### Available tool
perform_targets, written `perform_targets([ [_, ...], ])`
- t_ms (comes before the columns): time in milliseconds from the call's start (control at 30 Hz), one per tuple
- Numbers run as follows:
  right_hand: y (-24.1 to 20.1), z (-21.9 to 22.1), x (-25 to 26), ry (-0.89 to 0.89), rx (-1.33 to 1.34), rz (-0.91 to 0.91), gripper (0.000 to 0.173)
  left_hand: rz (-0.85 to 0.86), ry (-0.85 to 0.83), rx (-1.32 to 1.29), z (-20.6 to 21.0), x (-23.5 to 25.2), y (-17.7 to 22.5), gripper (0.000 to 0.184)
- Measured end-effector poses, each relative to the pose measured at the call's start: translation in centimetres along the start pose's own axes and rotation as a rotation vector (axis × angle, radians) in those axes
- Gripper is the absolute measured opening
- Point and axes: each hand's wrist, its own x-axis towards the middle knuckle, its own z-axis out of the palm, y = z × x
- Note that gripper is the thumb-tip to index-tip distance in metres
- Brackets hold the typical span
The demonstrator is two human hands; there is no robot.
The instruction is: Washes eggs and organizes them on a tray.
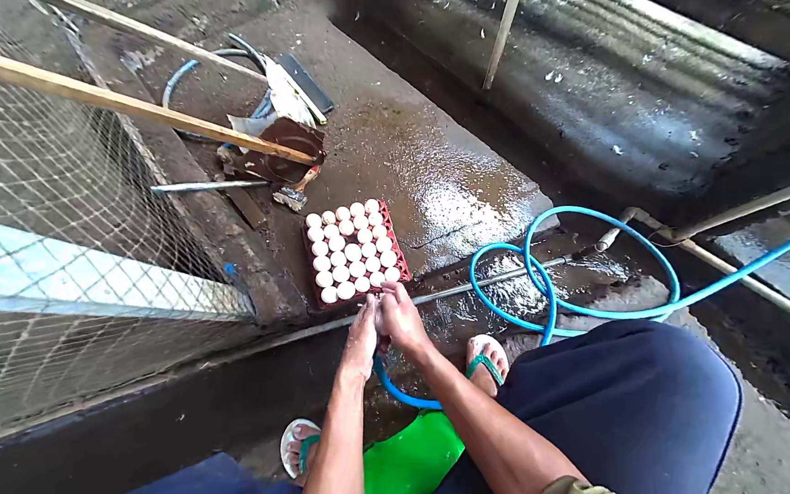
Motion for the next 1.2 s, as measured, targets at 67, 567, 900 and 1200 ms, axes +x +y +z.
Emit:
perform_targets([
  [67, -0.6, 0.3, -0.2, 0.044, -0.258, -0.077, 0.047, -0.001, 0.0, 0.028, 0.2, -0.2, 0.3, 0.06],
  [567, 9.2, -0.3, 3.6, -0.798, -0.172, 0.39, 0.044, -0.037, -0.062, -0.023, -2.6, 7.2, 0.3, 0.034],
  [900, 10.2, -0.8, 5.5, -0.669, -0.187, 0.441, 0.03, 0.189, 0.195, 0.616, -5.2, 21.3, 3.8, 0.062],
  [1200, 10.7, -1.5, 6.2, -0.627, -0.131, 0.445, 0.028, 0.269, 0.219, 1.083, -5.6, 28.1, 3.8, 0.052],
])
